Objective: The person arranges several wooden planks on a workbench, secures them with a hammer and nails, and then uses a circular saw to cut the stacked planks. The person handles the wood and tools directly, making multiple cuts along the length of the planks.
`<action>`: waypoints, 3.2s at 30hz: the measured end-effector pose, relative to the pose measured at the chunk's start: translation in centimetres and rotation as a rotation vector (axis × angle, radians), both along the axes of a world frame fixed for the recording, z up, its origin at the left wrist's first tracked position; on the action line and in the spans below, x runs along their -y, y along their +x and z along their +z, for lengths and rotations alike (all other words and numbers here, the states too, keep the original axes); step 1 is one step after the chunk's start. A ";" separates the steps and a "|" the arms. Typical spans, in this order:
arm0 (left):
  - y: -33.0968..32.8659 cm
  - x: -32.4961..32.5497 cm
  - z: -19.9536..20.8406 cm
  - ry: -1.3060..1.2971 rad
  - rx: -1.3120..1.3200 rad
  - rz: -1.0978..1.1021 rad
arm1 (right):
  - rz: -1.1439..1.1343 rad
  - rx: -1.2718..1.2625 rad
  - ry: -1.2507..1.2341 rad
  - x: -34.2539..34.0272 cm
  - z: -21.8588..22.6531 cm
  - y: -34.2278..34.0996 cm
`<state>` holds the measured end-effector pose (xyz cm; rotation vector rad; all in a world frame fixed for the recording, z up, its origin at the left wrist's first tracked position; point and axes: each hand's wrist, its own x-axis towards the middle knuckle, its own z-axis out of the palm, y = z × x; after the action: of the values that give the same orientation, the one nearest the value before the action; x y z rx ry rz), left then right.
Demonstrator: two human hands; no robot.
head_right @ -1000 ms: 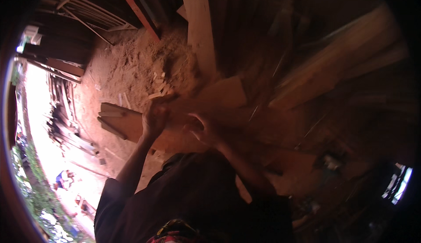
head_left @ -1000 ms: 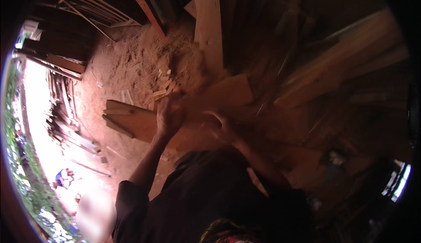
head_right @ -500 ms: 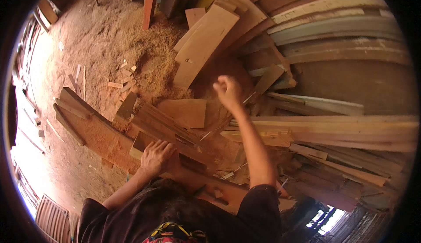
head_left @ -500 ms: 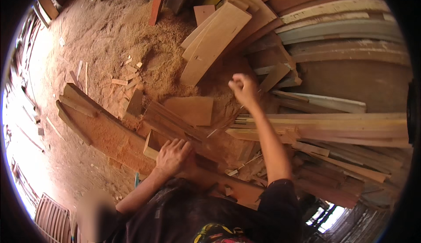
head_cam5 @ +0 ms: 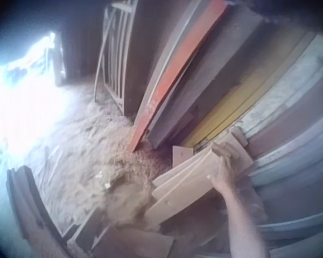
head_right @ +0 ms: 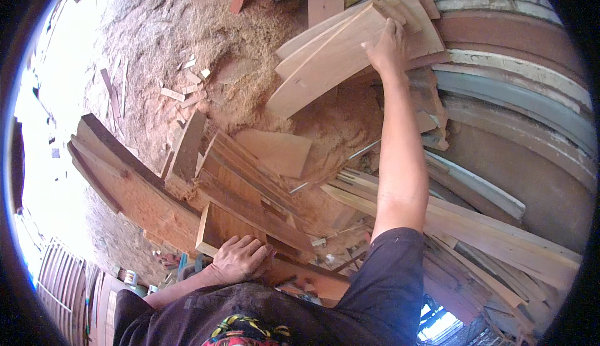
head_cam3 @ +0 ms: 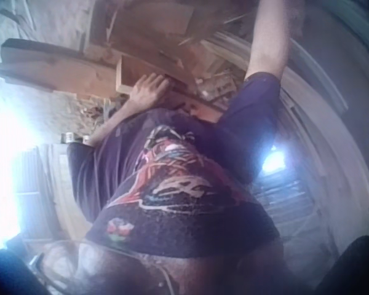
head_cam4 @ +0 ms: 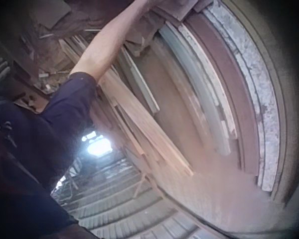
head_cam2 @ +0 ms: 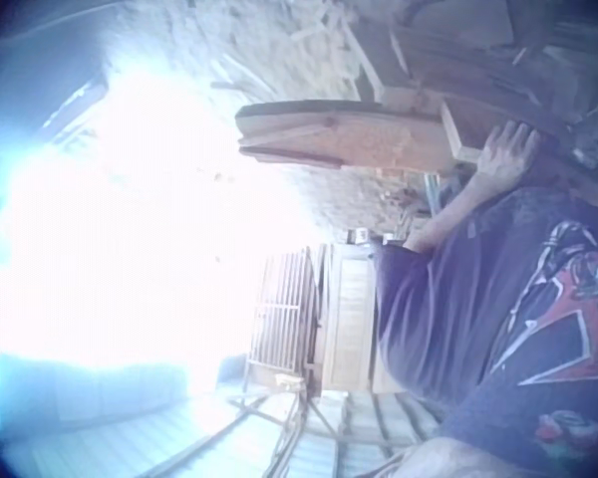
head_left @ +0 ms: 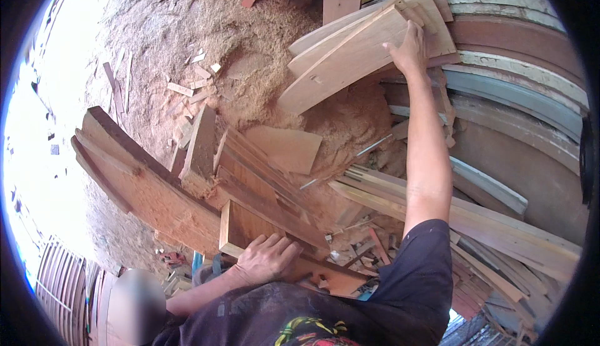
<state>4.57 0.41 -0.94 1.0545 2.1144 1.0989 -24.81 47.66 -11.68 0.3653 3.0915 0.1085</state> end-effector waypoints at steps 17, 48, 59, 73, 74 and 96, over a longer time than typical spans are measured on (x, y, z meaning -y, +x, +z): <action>1.2 -0.5 -1.2 0.030 -0.080 0.051 | -0.146 0.054 0.103 12.5 11.5 16.4; 4.9 -9.4 4.1 0.242 0.369 -0.377 | -0.121 -0.240 -0.320 27.9 38.4 50.4; 8.0 -8.1 18.7 0.583 0.231 -0.165 | -0.318 -1.099 -0.493 24.5 35.5 62.2; 8.5 -3.0 29.1 1.219 0.190 -0.379 | -0.235 -0.452 -0.899 29.2 20.1 60.7; 9.6 -3.0 29.0 1.187 0.313 -0.105 | -0.234 -0.468 -0.886 29.6 19.6 60.4; 9.2 -4.5 26.8 1.147 -0.378 0.656 | -0.372 -0.420 -0.902 32.8 17.4 56.2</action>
<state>13.76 4.88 25.83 1.0494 2.1073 2.8173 31.36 14.81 5.76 0.9553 2.9272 -1.4505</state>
